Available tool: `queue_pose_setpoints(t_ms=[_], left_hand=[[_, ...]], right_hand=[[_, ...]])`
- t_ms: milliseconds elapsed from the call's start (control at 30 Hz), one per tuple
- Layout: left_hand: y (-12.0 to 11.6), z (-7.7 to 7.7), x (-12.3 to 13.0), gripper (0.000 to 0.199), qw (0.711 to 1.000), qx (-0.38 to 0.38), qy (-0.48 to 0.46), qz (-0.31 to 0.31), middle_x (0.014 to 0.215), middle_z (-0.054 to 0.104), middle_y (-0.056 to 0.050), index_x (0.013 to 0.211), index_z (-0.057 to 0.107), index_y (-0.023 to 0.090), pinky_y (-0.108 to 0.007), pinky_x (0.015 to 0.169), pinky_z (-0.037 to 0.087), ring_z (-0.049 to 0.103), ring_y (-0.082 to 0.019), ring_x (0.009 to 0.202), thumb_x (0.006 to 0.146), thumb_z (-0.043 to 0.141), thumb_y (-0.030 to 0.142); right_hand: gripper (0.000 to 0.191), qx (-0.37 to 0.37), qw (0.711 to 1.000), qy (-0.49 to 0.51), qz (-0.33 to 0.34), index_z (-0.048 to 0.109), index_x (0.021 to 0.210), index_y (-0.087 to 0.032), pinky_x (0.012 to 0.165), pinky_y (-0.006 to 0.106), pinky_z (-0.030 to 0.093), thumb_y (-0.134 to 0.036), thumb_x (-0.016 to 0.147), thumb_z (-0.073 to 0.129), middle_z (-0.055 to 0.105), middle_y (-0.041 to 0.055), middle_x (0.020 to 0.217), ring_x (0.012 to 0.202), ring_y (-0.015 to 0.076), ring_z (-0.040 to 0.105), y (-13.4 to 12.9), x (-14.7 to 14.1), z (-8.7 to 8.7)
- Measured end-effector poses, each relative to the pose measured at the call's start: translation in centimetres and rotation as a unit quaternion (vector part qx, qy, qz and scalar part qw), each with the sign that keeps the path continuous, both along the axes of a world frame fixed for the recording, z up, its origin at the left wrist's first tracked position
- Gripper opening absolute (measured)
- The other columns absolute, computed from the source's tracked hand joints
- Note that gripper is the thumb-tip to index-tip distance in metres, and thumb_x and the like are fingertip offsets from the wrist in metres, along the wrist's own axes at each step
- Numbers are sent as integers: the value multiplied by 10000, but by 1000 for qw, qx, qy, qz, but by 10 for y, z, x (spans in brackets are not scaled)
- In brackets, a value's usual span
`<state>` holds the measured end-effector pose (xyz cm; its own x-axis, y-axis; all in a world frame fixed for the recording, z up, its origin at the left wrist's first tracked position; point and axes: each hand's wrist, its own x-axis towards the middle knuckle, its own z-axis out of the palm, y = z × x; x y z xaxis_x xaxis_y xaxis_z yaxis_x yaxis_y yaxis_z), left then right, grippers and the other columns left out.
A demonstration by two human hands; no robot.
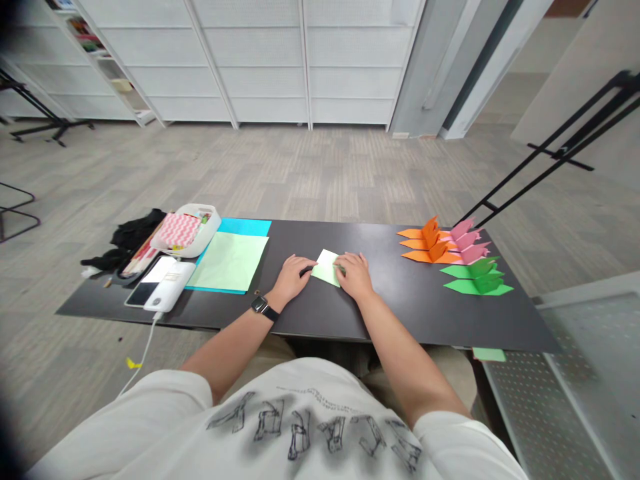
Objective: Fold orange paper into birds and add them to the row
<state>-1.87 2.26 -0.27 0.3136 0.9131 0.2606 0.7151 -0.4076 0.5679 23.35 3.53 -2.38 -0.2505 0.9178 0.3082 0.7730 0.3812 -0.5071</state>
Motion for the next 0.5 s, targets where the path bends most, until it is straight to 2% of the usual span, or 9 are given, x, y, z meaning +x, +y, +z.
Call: queue_pose_setpoints(t_ms=[133,233,400,500], left_hand=[[-2,3,2,251,1000,12,4,14,1230,786,-29,1163,762,276,-502,1268,374,687,-227,1189,1005,582,200],[-5,5,3,289,999,21,1,39,1187,800,-23,1143,767,278,-513,1274,364,699,-226,1144,1001,542,165],[-3,2,1,431,1000,12,-3,10,1188,812,12,1155,774,294,-512,1320,315,707,-200,1171,917,515,44],[-1,-1,0,391,1000,10,-5,-6,1236,803,0,1190,771,292,-502,1309,336,702,-194,1198,961,531,85]], right_hand=[[221,-3,1000,0,5,781,1085,-296,1276,668,228,-299,963,596,774,56,1295,1383,316,603,0,0,-1],[226,-6,1000,0,0,787,1079,-302,1274,681,228,-299,964,593,773,61,1292,1385,324,594,1,0,-1],[229,-5,1000,7,-8,787,1078,-306,1270,675,251,-293,968,586,768,57,1290,1377,317,593,2,1,-3],[225,-9,1000,4,-7,787,1077,-309,1264,680,260,-302,971,588,762,57,1298,1370,317,594,2,2,-4]])
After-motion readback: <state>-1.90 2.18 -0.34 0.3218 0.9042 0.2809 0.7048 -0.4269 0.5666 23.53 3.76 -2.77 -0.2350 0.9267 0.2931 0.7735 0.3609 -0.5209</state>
